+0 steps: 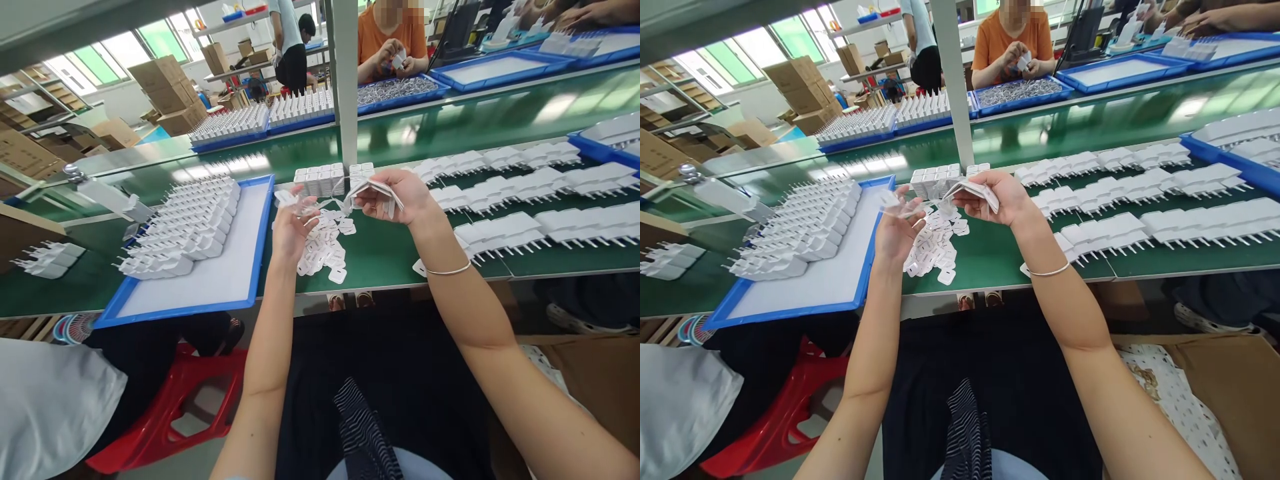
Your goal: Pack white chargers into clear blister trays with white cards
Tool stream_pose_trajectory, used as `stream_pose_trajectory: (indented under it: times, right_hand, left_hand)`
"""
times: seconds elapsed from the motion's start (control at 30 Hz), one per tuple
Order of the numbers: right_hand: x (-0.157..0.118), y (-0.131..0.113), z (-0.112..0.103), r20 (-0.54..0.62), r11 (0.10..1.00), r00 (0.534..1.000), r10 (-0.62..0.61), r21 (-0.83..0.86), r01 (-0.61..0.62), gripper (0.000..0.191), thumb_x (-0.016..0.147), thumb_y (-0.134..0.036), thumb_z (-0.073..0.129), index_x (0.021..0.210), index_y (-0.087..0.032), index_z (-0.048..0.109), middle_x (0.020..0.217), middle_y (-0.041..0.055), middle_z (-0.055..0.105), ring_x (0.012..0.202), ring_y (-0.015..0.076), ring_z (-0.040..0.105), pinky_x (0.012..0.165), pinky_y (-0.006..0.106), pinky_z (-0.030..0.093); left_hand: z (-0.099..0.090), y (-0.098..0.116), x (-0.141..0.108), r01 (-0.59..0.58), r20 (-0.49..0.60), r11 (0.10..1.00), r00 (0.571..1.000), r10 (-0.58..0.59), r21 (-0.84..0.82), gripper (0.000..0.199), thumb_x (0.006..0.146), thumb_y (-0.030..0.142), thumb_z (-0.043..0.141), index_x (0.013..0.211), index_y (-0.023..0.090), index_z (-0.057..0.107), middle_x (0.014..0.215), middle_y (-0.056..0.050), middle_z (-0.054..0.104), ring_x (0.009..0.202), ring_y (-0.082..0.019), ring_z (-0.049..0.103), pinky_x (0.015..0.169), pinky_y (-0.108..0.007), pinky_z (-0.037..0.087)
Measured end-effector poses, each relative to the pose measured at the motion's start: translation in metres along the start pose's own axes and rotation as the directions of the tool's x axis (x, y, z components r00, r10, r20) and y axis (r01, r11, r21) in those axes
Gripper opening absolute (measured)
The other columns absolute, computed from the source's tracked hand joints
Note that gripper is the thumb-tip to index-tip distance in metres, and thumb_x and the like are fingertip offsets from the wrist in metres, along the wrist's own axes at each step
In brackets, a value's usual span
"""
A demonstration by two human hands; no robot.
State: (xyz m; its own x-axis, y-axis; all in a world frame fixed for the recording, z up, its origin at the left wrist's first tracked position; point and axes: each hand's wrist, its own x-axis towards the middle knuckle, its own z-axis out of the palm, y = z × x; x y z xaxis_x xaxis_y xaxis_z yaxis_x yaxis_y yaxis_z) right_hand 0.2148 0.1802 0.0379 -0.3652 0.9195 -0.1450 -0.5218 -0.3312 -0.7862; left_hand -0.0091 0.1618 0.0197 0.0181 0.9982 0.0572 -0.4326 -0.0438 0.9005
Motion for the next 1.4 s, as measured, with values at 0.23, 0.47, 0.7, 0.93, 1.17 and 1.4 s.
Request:
stream_pose_trajectory:
  times: [0.23,0.47,0.7,0.93,1.17,1.4]
  right_hand:
    - [0.001,0.003,-0.001,-0.028,0.964,0.983,-0.183,-0.203,0.173,0.011,0.068,-0.019,0.065,0.076,-0.012,0.069,0.073,0.0098,0.07,0.068,0.0224,0.071,0.064,0.032,0.062]
    - [0.0,0.001,-0.002,0.014,0.896,0.946,-0.323,-0.318,0.31,0.008,0.063,-0.023,0.068,0.062,-0.018,0.063,0.066,0.0048,0.063,0.06,0.0184,0.061,0.057,0.032,0.056]
    - [-0.011,-0.002,0.001,0.209,0.8,0.883,-0.421,-0.374,0.47,0.04,0.067,-0.034,0.071,0.049,-0.022,0.037,0.048,-0.005,0.029,0.042,0.0079,0.029,0.038,0.024,0.032]
    - [-0.016,-0.006,-0.003,0.023,0.772,0.852,-0.522,-0.411,0.485,0.036,0.072,-0.039,0.065,0.055,-0.025,0.037,0.056,-0.0013,0.032,0.049,0.0134,0.036,0.045,0.03,0.045]
    - [-0.009,-0.012,-0.004,-0.114,0.877,0.876,-0.469,-0.174,0.447,0.017,0.08,-0.04,0.061,0.075,-0.024,0.056,0.084,0.0029,0.064,0.099,0.0202,0.065,0.072,0.026,0.058]
    - [0.011,-0.009,-0.014,-0.104,0.938,0.94,-0.325,0.092,0.335,0.011,0.088,-0.021,0.057,0.08,-0.023,0.064,0.092,-0.002,0.073,0.102,0.0133,0.067,0.069,0.02,0.059]
  left_hand:
    - [-0.009,0.014,-0.018,0.226,0.166,0.971,0.963,-0.211,-0.079,0.036,0.093,0.038,0.05,0.114,0.017,0.07,0.116,-0.01,0.071,0.109,-0.021,0.07,0.082,-0.023,0.059]
    - [-0.023,0.014,-0.029,0.158,0.141,0.883,0.96,-0.242,0.442,0.053,0.082,0.012,0.063,0.134,0.019,0.061,0.119,-0.009,0.073,0.101,-0.02,0.073,0.095,-0.033,0.057]
    - [-0.012,0.002,-0.028,-0.104,0.019,0.43,0.98,0.199,0.897,0.046,0.087,0.006,0.048,0.132,0.018,0.051,0.104,-0.011,0.073,0.09,-0.022,0.07,0.081,-0.037,0.053]
    - [-0.01,0.006,-0.014,-0.147,0.047,0.698,0.986,0.161,0.701,0.018,0.085,0.013,0.059,0.099,0.023,0.063,0.07,0.001,0.062,0.056,-0.014,0.058,0.058,-0.027,0.045]
    - [-0.012,0.019,-0.038,-0.294,0.331,0.735,0.938,0.1,0.611,0.02,0.093,0.033,0.06,0.112,0.027,0.065,0.065,0.002,0.048,0.051,-0.011,0.047,0.052,-0.025,0.037]
    - [0.009,0.023,-0.069,-0.22,0.23,0.846,0.966,0.119,0.485,0.045,0.086,0.044,0.072,0.128,0.032,0.06,0.065,0.002,0.044,0.058,-0.013,0.047,0.06,-0.026,0.041]
